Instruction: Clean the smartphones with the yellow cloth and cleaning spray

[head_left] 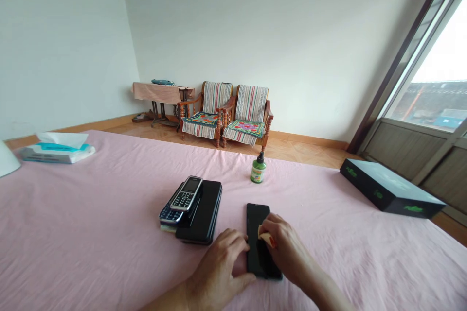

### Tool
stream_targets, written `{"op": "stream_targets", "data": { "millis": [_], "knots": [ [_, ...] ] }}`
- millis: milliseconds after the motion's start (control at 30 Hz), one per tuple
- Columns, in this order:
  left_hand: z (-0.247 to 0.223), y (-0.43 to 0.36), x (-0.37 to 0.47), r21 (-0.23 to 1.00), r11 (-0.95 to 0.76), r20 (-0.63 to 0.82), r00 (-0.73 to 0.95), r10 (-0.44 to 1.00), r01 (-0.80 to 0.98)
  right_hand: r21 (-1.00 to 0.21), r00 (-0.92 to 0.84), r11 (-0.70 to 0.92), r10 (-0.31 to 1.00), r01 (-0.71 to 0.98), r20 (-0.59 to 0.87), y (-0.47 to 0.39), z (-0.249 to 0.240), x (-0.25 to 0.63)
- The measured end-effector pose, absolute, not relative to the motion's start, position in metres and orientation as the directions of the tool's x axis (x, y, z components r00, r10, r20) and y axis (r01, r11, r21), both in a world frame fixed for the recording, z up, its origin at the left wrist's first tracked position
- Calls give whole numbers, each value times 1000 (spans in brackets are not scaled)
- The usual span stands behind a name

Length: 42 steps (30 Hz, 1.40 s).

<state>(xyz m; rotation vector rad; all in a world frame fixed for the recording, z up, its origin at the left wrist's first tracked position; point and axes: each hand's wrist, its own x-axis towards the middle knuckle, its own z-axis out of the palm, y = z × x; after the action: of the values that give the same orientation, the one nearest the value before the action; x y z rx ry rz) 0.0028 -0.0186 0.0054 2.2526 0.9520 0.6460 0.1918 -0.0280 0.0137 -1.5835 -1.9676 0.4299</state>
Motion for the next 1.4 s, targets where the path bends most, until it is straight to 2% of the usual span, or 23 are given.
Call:
{"op": "stream_targets", "data": {
  "millis": [133, 267, 467, 633, 833, 1067, 1300, 1400],
  "knots": [
    [10, -20, 2, 678, -565, 185, 634, 751, 471, -641, -192, 272, 962, 718, 193, -29, 13, 191],
    [11, -21, 2, 670, -554, 176, 619, 765, 494, -586, -120, 265, 954, 766, 274, -13, 8, 190],
    [6, -21, 2, 676, -562, 198, 617, 762, 477, -511, -134, 295, 935, 807, 329, 31, 6, 186],
    [9, -20, 3, 672, -554, 173, 623, 763, 492, -529, -156, 320, 931, 786, 331, 20, 6, 181],
    [12, -20, 2, 674, -555, 161, 636, 755, 488, -640, -246, 366, 930, 676, 272, -18, 9, 185],
    [10, -20, 3, 664, -553, 167, 620, 766, 503, -579, -136, 326, 928, 747, 348, 24, 0, 193],
    [10, -20, 2, 645, -566, 172, 624, 763, 514, -596, -234, 409, 907, 691, 351, 9, -4, 191],
    [10, -20, 2, 635, -571, 171, 626, 761, 520, -602, -225, 417, 902, 682, 370, 15, -6, 191]
  ]
}}
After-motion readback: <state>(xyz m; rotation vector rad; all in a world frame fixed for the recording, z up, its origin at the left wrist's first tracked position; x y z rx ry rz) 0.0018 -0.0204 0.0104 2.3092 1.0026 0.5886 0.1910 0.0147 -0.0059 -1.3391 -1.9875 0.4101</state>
